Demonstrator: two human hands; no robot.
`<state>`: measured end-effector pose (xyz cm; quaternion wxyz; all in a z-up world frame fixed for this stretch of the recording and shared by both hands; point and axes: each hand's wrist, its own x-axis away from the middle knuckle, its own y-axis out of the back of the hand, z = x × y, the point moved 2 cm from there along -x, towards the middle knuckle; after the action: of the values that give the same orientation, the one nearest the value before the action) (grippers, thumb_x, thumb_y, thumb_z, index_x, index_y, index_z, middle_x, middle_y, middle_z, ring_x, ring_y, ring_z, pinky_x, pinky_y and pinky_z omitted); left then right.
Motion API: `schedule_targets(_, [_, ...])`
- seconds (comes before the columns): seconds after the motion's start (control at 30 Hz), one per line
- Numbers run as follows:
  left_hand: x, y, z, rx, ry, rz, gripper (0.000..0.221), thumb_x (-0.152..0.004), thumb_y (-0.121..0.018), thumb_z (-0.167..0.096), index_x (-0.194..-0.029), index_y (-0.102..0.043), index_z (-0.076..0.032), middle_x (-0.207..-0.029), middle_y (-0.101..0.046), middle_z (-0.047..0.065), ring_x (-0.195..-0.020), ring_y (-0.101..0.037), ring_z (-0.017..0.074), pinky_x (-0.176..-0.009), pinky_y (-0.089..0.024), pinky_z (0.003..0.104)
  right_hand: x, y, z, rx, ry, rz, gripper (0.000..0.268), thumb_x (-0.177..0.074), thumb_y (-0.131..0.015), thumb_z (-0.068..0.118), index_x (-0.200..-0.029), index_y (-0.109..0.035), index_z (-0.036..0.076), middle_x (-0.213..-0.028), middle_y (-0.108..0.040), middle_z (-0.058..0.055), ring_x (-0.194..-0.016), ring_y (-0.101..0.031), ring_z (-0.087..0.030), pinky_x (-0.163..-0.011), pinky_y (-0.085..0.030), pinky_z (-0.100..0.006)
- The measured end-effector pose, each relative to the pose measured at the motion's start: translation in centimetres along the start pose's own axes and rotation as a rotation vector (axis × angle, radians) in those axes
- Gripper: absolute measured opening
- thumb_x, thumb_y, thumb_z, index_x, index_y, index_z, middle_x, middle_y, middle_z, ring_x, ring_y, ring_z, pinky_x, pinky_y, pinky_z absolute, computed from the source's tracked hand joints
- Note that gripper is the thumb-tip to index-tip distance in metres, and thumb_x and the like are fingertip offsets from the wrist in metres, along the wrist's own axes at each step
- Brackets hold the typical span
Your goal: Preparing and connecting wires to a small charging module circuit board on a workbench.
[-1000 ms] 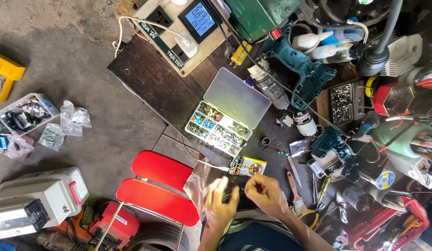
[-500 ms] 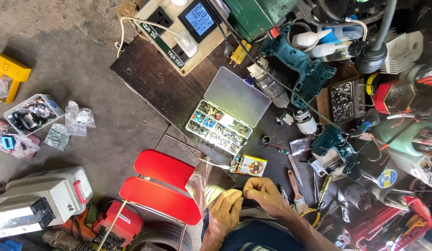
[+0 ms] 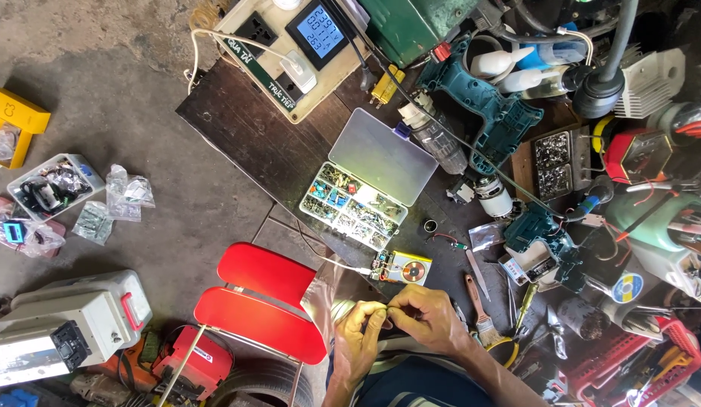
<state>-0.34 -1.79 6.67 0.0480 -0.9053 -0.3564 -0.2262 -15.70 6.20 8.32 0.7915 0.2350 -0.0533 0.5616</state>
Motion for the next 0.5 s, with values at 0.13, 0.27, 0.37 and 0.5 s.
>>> schedule_targets(0.13, [-0.2, -0.1, 0.0, -0.025, 0.044, -0.002, 0.015, -0.099, -0.060, -0.021, -0.094, -0.069, -0.010, -0.072, -0.073, 0.002, -0.065, -0.072, 0.0127, -0.062, -0.056, 0.028, -0.3, 0.1, 0.2, 0.093, 0.089, -0.003, 0.010, -0.090, -0.070, 0.014, -0.081, -0.070, 0.011, -0.070, -0.069, 0.000, -0.059, -0.060, -0.012, -0.054, -0.047, -0.028])
schedule_targets(0.27, [-0.2, 0.0, -0.7, 0.031, 0.091, -0.043, 0.010, -0.093, -0.063, -0.011, -0.084, -0.067, -0.011, -0.068, -0.070, 0.001, -0.061, -0.065, 0.0113, -0.060, -0.052, 0.027, -0.1, 0.0, 0.3, 0.128, 0.042, 0.032, 0.009, -0.088, -0.066, 0.013, -0.080, -0.067, 0.012, -0.070, -0.066, 0.000, -0.060, -0.058, -0.014, -0.058, -0.045, -0.030])
schedule_targets(0.37, [-0.5, -0.1, -0.4, 0.092, 0.079, -0.016, 0.012, -0.096, -0.062, -0.013, -0.086, -0.065, -0.009, -0.071, -0.068, 0.003, -0.062, -0.064, 0.0116, -0.059, -0.051, 0.026, -0.1, 0.0, -0.2, 0.068, 0.017, 0.019, 0.009, -0.087, -0.067, 0.009, -0.079, -0.066, 0.011, -0.070, -0.065, -0.001, -0.060, -0.058, -0.013, -0.058, -0.045, -0.029])
schedule_targets(0.5, [-0.4, -0.1, 0.0, 0.187, 0.046, 0.030, 0.015, -0.101, -0.058, -0.016, -0.090, -0.062, -0.007, -0.073, -0.063, 0.004, -0.063, -0.060, 0.0119, -0.058, -0.048, 0.026, 0.0, -0.4, -0.7, 0.001, -0.038, 0.023, 0.008, -0.087, -0.069, 0.009, -0.079, -0.068, 0.011, -0.072, -0.066, 0.000, -0.061, -0.057, -0.010, -0.057, -0.045, -0.026])
